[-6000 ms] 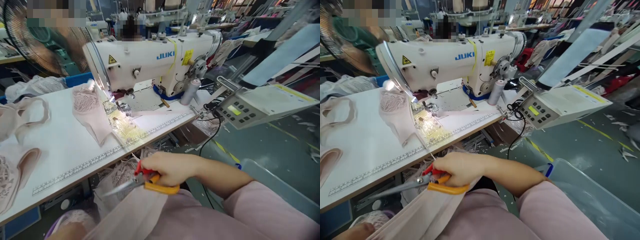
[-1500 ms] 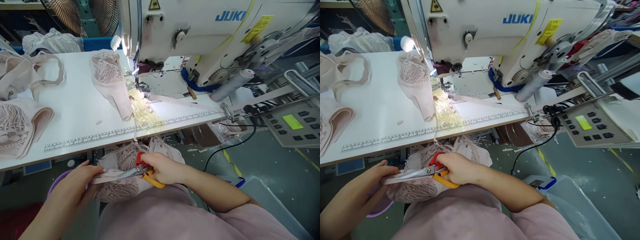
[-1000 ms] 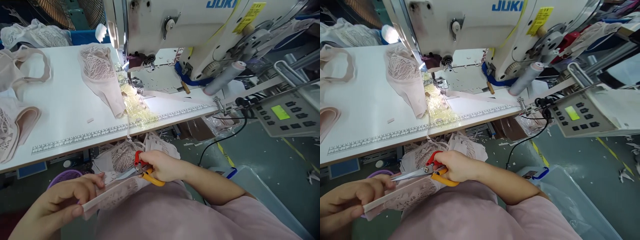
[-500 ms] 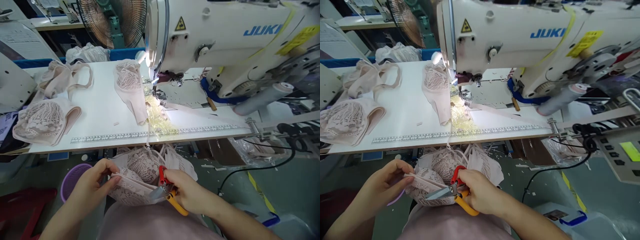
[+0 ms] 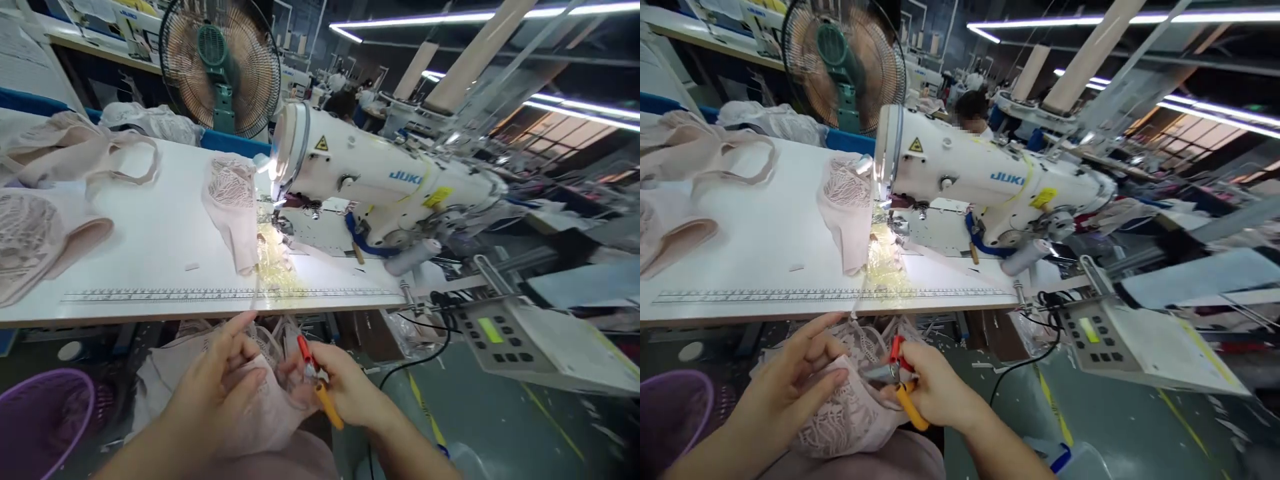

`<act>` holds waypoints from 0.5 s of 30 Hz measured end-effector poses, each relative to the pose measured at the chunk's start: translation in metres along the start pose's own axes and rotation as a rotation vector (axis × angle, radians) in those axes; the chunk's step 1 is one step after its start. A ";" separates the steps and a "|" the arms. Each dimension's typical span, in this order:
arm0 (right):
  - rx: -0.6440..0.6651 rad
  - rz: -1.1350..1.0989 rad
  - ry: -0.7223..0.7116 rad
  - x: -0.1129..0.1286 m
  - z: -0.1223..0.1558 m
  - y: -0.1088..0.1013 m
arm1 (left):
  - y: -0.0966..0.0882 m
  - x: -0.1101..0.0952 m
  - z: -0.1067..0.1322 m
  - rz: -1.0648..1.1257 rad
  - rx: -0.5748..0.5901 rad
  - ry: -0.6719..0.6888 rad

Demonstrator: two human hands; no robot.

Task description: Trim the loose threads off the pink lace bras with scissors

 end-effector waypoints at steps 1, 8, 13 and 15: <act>-0.057 -0.043 -0.024 0.008 -0.006 -0.008 | 0.006 -0.001 -0.002 0.012 0.029 0.016; -0.063 -0.125 -0.105 0.038 -0.036 -0.009 | 0.028 0.002 -0.005 0.051 0.139 -0.042; -0.035 -0.144 -0.102 0.041 -0.042 -0.002 | 0.026 0.003 -0.007 0.013 0.122 -0.062; -0.046 -0.180 -0.063 0.038 -0.042 -0.001 | 0.021 0.007 -0.008 -0.083 0.083 -0.073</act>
Point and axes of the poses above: each hand's wrist, its own z-axis away from the middle knuckle, its own y-axis out of the palm, x = y × z, the point moved 9 cm from there along -z, towards the middle knuckle, and after that the axes turned 14 degrees about -x, right-handed, at the moved point
